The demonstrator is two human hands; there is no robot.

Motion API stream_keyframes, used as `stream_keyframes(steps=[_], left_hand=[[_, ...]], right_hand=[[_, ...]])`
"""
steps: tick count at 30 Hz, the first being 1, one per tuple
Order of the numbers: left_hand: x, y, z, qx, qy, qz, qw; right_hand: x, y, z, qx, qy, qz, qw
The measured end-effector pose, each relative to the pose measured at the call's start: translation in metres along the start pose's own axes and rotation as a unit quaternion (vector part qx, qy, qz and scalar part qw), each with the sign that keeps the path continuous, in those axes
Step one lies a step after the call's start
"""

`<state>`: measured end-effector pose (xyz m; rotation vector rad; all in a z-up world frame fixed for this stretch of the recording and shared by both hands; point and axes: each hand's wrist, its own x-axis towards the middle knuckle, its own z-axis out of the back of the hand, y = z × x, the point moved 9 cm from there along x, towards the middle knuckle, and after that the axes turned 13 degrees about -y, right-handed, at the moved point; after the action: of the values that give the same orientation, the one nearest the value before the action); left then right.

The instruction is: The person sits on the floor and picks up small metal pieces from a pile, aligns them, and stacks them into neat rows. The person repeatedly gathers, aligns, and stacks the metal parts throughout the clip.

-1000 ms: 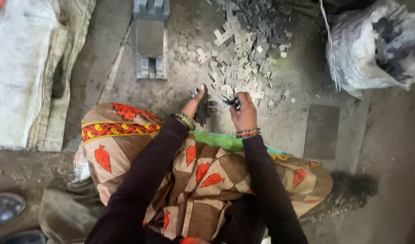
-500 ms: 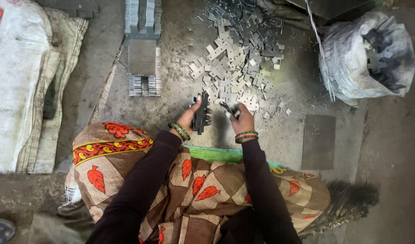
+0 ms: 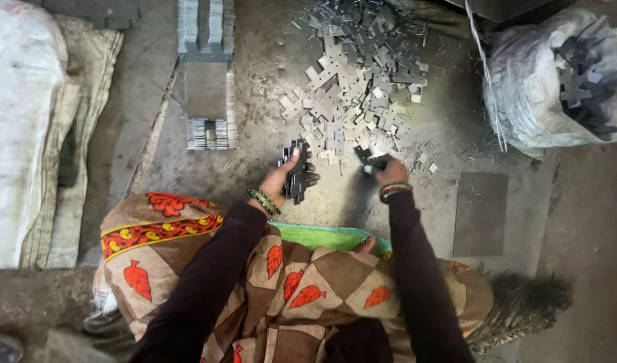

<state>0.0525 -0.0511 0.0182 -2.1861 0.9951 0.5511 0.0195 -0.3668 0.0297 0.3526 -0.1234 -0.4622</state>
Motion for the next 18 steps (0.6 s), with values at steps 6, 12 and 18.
stream_keyframes(steps=[6, 12, 18], left_hand=[[0.007, 0.004, 0.024, 0.057, -0.088, -0.073, 0.992], [0.006, -0.003, 0.014, -0.034, -0.035, -0.043, 0.998], [0.0, -0.017, 0.002, -0.013, -0.035, -0.051, 0.998]], right_hand=[[-0.066, 0.116, -0.022, 0.185, 0.089, -0.084, 0.975], [0.059, 0.061, -0.03, -0.054, 0.12, -0.031, 0.991], [0.129, -0.026, 0.001, -0.196, -0.013, 0.1, 0.975]])
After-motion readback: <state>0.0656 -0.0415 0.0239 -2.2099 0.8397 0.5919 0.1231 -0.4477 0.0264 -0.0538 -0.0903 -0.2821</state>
